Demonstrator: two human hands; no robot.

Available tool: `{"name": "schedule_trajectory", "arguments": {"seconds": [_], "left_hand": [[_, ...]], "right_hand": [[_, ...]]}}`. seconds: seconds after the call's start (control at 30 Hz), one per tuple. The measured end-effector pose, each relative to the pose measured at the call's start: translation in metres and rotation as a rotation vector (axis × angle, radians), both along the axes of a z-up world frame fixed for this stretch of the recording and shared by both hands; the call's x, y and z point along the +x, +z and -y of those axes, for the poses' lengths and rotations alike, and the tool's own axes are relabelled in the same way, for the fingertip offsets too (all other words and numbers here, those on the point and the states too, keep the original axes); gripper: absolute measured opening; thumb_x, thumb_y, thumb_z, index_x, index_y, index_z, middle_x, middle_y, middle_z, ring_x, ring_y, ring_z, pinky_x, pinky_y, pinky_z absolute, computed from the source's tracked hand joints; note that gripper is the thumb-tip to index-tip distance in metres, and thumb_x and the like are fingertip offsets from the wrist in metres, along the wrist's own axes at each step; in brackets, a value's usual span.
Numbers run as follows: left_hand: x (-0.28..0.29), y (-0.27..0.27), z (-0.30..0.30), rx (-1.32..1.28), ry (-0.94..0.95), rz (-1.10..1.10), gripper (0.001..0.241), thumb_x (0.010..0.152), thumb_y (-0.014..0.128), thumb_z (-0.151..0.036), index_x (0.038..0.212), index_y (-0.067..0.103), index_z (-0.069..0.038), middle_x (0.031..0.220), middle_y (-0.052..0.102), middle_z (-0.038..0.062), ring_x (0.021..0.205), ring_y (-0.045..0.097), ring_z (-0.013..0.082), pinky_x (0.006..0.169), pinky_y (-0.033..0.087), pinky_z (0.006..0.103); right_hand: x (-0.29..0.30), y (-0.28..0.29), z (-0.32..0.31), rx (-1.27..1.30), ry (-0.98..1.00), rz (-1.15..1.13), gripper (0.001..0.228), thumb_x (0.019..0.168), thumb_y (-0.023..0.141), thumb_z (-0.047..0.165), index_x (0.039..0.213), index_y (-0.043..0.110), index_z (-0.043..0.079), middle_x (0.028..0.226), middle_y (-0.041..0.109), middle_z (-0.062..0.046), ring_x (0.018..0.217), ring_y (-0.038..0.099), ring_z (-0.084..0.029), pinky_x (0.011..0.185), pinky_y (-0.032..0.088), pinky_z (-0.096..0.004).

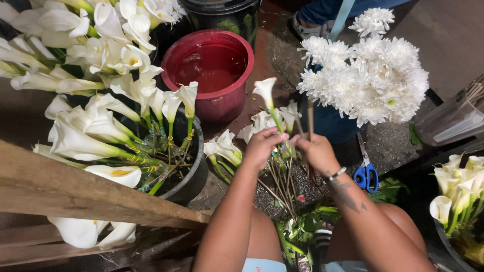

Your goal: The person bunches white flowers together, securing the stems with wooden sticks and tape before placing them into a bucket.

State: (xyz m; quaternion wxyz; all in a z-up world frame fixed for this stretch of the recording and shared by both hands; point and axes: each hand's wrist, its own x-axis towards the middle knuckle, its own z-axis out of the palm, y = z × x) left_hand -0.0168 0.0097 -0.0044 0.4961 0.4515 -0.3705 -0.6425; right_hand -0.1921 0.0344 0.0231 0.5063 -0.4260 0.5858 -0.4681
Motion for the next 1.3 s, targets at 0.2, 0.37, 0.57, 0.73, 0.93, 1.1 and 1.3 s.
{"name": "schedule_trajectory", "arguments": {"seconds": [0.2,0.37,0.57,0.73,0.93,1.1,1.3], "left_hand": [[0.008,0.012,-0.004,0.073,0.02,-0.202,0.047,0.088,0.083,-0.016,0.131,0.069,-0.006,0.105,0.075,0.005,0.085,0.067,0.0084,0.089,0.056,0.0265],[0.003,0.012,-0.001,0.095,0.017,-0.207,0.045,0.087,0.084,-0.011,0.129,0.07,-0.004,0.096,0.074,0.006,0.08,0.071,0.0102,0.083,0.062,0.0269],[-0.001,0.017,-0.004,0.038,0.089,-0.14,0.042,0.086,0.085,-0.006,0.125,0.071,0.0,0.091,0.072,0.011,0.077,0.072,0.0144,0.075,0.065,0.0295],[-0.011,-0.005,0.001,-0.076,0.145,-0.006,0.038,0.083,0.086,-0.006,0.119,0.073,0.0,0.08,0.072,0.011,0.073,0.074,0.0149,0.07,0.064,0.0228],[-0.003,0.021,-0.01,-0.121,0.193,0.103,0.033,0.085,0.086,-0.012,0.115,0.075,-0.002,0.077,0.073,0.01,0.07,0.07,0.0114,0.07,0.061,0.0229],[0.013,0.033,-0.008,-0.082,0.228,0.222,0.029,0.093,0.08,-0.013,0.12,0.073,-0.005,0.084,0.073,0.01,0.074,0.072,0.0138,0.072,0.063,0.0275],[0.006,0.026,-0.011,-0.118,0.181,0.145,0.036,0.088,0.084,-0.013,0.12,0.074,-0.003,0.086,0.074,0.013,0.079,0.073,0.0158,0.078,0.062,0.0301]], "right_hand": [[0.006,0.027,-0.007,0.002,0.014,0.307,0.019,0.097,0.064,0.014,0.095,0.068,-0.005,0.045,0.038,-0.003,0.031,0.033,-0.009,0.033,0.03,-0.023],[0.012,0.03,-0.017,-0.002,0.121,0.259,0.028,0.095,0.074,0.019,0.108,0.071,-0.005,0.05,0.041,0.003,0.032,0.038,-0.005,0.034,0.033,-0.02],[0.018,0.035,-0.019,-0.152,0.12,-0.295,0.053,0.073,0.095,0.025,0.118,0.073,0.007,0.09,0.074,-0.01,0.079,0.068,-0.023,0.078,0.056,-0.036],[0.014,0.007,-0.016,-0.266,-0.005,-0.69,0.034,0.077,0.091,0.03,0.107,0.075,0.024,0.092,0.077,-0.006,0.093,0.074,-0.031,0.083,0.058,-0.041],[0.003,0.004,-0.006,-0.173,-0.083,-0.445,0.011,0.092,0.075,0.014,0.096,0.081,0.021,0.084,0.077,-0.004,0.081,0.072,-0.022,0.083,0.057,-0.035],[-0.021,-0.002,-0.005,0.019,0.083,-0.44,0.016,0.088,0.071,0.009,0.102,0.078,0.011,0.08,0.075,-0.009,0.078,0.071,-0.024,0.078,0.057,-0.036],[-0.001,-0.005,-0.007,0.042,0.123,-0.298,0.027,0.084,0.081,0.008,0.109,0.078,0.001,0.084,0.076,-0.01,0.082,0.07,-0.02,0.081,0.053,-0.034]]}}
